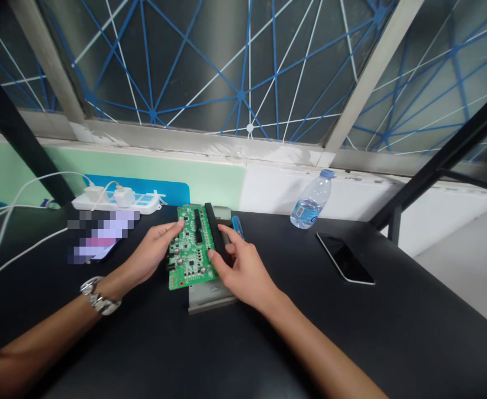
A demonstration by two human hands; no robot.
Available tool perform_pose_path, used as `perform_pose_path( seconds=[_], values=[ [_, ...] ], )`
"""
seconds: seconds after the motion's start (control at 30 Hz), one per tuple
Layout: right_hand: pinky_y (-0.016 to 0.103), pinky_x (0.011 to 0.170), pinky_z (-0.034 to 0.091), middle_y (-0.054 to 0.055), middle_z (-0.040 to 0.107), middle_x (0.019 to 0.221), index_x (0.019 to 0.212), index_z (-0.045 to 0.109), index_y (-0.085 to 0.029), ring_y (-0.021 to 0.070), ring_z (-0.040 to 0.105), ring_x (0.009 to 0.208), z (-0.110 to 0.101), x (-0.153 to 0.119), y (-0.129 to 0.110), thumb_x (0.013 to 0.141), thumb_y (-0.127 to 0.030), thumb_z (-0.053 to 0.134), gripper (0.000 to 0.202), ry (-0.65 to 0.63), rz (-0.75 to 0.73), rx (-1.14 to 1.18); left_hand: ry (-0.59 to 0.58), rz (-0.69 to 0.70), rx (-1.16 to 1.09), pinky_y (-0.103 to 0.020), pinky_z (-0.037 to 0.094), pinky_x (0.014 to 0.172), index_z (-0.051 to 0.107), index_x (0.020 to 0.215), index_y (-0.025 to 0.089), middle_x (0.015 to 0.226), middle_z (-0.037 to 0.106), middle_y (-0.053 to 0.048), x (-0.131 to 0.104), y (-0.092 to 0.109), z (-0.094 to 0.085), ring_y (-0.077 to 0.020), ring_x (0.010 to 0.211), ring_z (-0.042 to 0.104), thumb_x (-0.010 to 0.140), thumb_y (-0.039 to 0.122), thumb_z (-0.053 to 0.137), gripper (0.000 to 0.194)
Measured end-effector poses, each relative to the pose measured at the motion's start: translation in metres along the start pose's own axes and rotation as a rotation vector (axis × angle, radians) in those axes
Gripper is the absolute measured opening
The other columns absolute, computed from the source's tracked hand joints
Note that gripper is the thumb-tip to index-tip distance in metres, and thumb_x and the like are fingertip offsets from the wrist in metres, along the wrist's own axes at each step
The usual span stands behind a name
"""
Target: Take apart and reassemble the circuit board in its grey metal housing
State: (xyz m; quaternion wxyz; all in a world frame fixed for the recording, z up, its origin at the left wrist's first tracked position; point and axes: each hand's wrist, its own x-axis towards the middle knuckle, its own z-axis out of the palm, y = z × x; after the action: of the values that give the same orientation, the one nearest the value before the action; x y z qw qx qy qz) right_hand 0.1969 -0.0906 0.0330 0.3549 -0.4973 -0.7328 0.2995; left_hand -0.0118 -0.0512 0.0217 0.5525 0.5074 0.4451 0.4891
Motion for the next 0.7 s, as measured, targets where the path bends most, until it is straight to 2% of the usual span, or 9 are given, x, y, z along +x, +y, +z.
perform_pose_path(
  seconds=[0.1,0.2,0.3,0.4,0.6,0.7],
  values=[
    [0.027,0.051,0.029,-0.007,0.052,0.055,0.143,0.04,-0.019,0.0121,0.042,0.048,0.001,-0.001,-0.001,0.09,-0.03,0.052,0.055,-0.017,-0.002,-0.249,-0.085,-0.04,0.096,-0.02,0.034,0.033,0.054,0.068,0.017,0.048,0.047,0.005,0.0,-0.004,0.0,-0.0091,0.035,0.044,0.086,0.058,0.058,0.044],
    [0.028,0.054,0.029,-0.006,0.056,0.056,0.144,0.04,-0.016,0.0139,0.049,0.05,0.0,-0.002,-0.004,0.089,-0.028,0.049,0.057,-0.045,-0.022,-0.461,-0.139,-0.012,0.173,-0.019,0.037,0.032,0.05,0.069,0.017,0.049,0.047,0.006,0.002,-0.009,-0.003,-0.0086,0.034,0.047,0.089,0.055,0.055,0.043],
    [0.029,0.055,0.026,-0.003,0.06,0.058,0.141,0.044,-0.015,0.0174,0.056,0.053,0.0,-0.003,-0.004,0.088,-0.03,0.046,0.055,-0.044,-0.05,-0.642,-0.124,-0.018,0.246,-0.019,0.041,0.032,0.052,0.091,0.017,0.051,0.05,0.008,0.004,-0.014,-0.005,-0.0101,0.032,0.05,0.088,0.05,0.06,0.033],
    [0.029,0.055,0.021,0.0,0.064,0.062,0.139,0.046,-0.015,0.0201,0.06,0.055,0.003,-0.003,0.0,0.088,-0.032,0.044,0.054,-0.044,-0.072,-0.783,-0.093,-0.051,0.274,-0.019,0.042,0.031,0.045,0.115,0.017,0.053,0.054,0.009,0.004,-0.016,-0.006,-0.0118,0.031,0.054,0.085,0.044,0.066,0.045],
    [0.03,0.053,0.02,0.005,0.071,0.07,0.139,0.044,-0.015,0.0216,0.064,0.056,0.004,-0.006,-0.003,0.089,-0.033,0.041,0.054,-0.072,-0.086,-0.962,-0.144,-0.061,0.29,-0.019,0.045,0.033,0.041,0.125,0.013,0.055,0.06,0.005,0.003,-0.016,-0.007,-0.0128,0.033,0.057,0.085,0.04,0.066,0.054],
    [0.03,0.052,0.022,0.007,0.073,0.073,0.139,0.045,-0.014,0.0229,0.066,0.057,0.004,-0.006,-0.006,0.088,-0.033,0.041,0.054,-0.09,-0.085,-1.003,-0.179,-0.077,0.301,-0.021,0.048,0.035,0.033,0.136,0.012,0.056,0.063,0.003,0.002,-0.019,-0.009,-0.0151,0.036,0.059,0.084,0.038,0.067,0.067]
  ],
)
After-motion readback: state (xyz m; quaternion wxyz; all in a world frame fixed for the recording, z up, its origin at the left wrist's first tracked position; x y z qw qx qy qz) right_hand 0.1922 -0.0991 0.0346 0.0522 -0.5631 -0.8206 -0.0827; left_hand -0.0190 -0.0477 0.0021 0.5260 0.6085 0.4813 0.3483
